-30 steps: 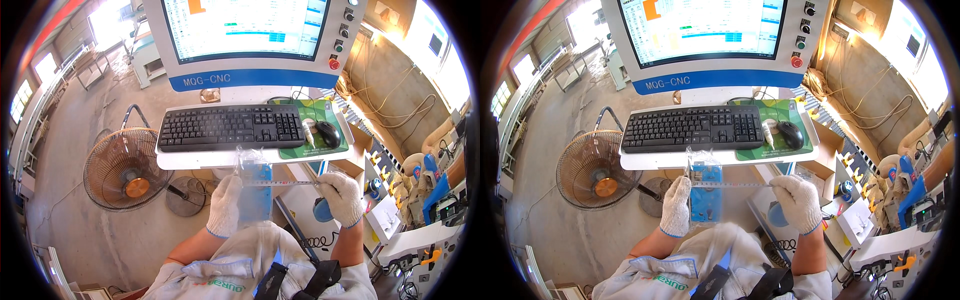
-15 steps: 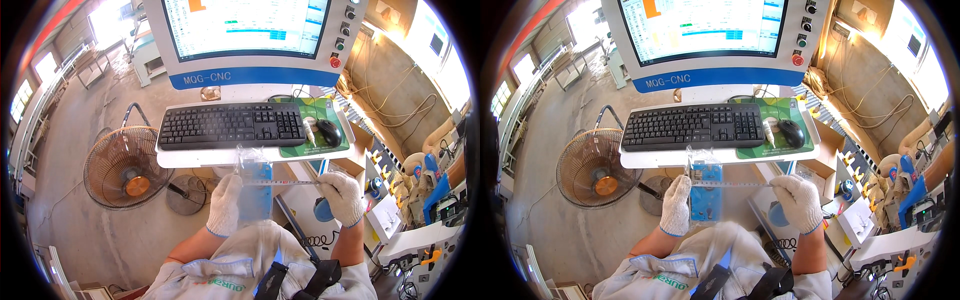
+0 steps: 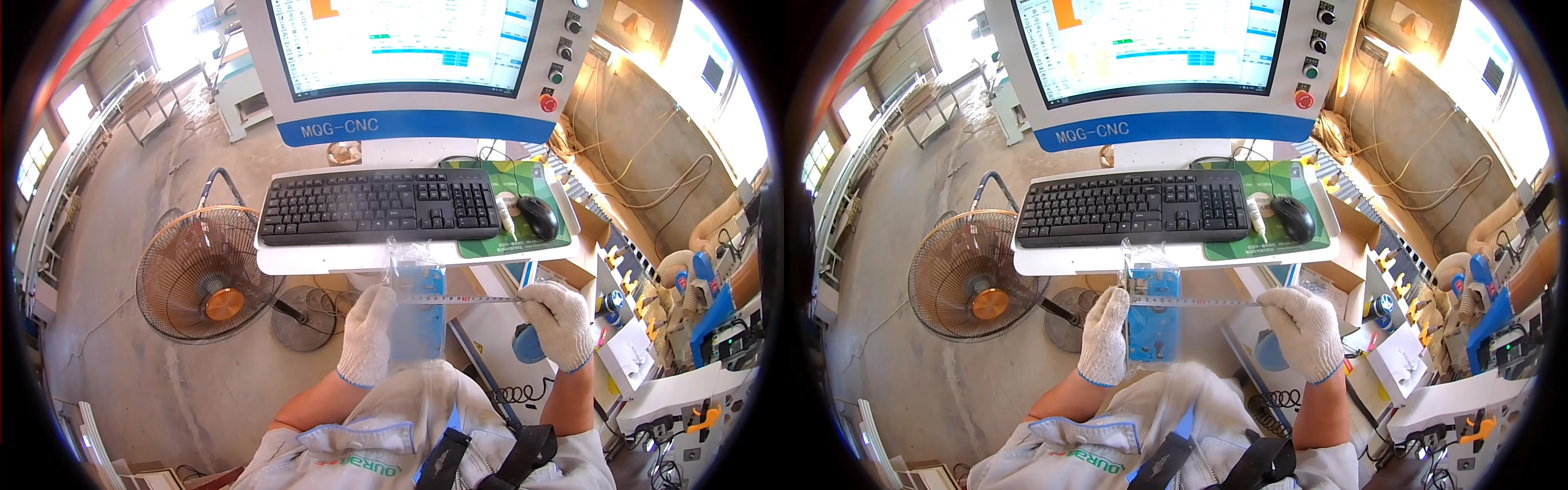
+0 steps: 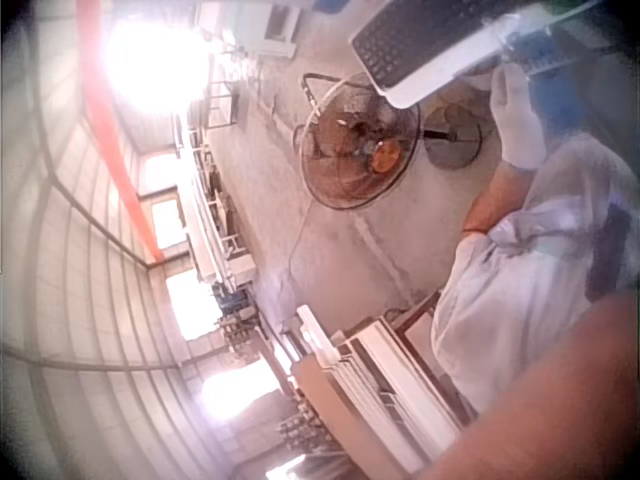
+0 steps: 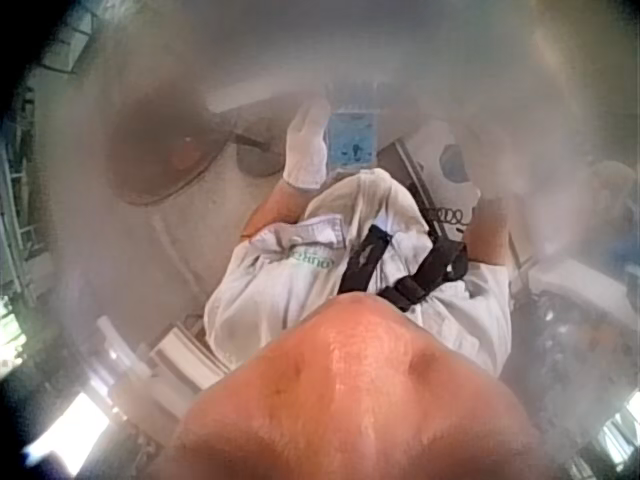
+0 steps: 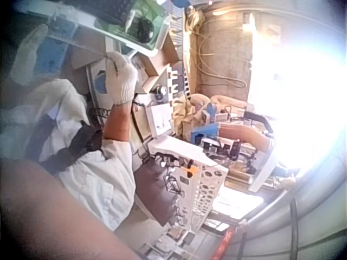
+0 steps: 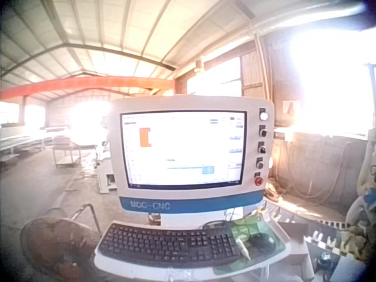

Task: The person removes a lock mechanism from a cardboard box and measures its dimensions using a tape measure.

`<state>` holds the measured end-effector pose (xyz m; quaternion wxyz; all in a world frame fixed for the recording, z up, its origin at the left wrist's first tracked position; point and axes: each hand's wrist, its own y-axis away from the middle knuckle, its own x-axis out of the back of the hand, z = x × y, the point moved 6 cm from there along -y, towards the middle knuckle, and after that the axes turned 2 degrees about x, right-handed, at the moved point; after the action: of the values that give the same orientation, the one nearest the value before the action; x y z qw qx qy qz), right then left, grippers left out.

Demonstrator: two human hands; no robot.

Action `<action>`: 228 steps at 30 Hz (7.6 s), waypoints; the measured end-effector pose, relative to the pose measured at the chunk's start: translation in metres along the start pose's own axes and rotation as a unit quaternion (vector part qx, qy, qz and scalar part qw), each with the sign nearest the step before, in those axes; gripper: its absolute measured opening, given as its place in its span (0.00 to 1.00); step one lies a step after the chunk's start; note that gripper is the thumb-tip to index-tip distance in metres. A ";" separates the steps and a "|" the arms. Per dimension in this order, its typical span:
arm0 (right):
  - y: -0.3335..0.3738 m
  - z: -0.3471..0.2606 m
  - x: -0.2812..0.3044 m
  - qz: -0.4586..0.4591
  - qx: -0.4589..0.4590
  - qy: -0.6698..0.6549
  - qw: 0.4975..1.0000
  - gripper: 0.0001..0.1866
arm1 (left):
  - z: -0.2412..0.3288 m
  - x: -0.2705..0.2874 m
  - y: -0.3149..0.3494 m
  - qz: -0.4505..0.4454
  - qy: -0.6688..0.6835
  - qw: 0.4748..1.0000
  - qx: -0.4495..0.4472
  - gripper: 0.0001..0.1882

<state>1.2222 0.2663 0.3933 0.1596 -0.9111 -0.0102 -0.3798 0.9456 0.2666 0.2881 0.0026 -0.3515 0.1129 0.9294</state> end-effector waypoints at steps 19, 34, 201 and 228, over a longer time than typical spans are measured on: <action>0.003 -0.002 -0.002 0.008 -0.006 -0.037 0.999 0.08 | -0.008 0.020 -0.005 0.011 -0.069 0.997 -0.040 0.23; 0.002 -0.008 0.001 0.010 0.002 -0.001 1.000 0.08 | -0.001 0.005 0.003 -0.005 0.003 1.000 -0.029 0.20; -0.012 0.039 0.040 -0.050 0.042 -0.056 0.996 0.09 | -0.008 -0.051 0.026 0.141 -0.051 0.988 -0.042 0.11; -0.008 0.027 0.042 -0.046 0.051 -0.045 0.997 0.10 | -0.011 -0.043 0.029 0.118 -0.061 0.990 -0.053 0.13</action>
<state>1.2696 0.2773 0.4065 0.1872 -0.9166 -0.0788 -0.3445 0.9823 0.2389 0.3140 -0.1189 -0.2783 0.1034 0.9475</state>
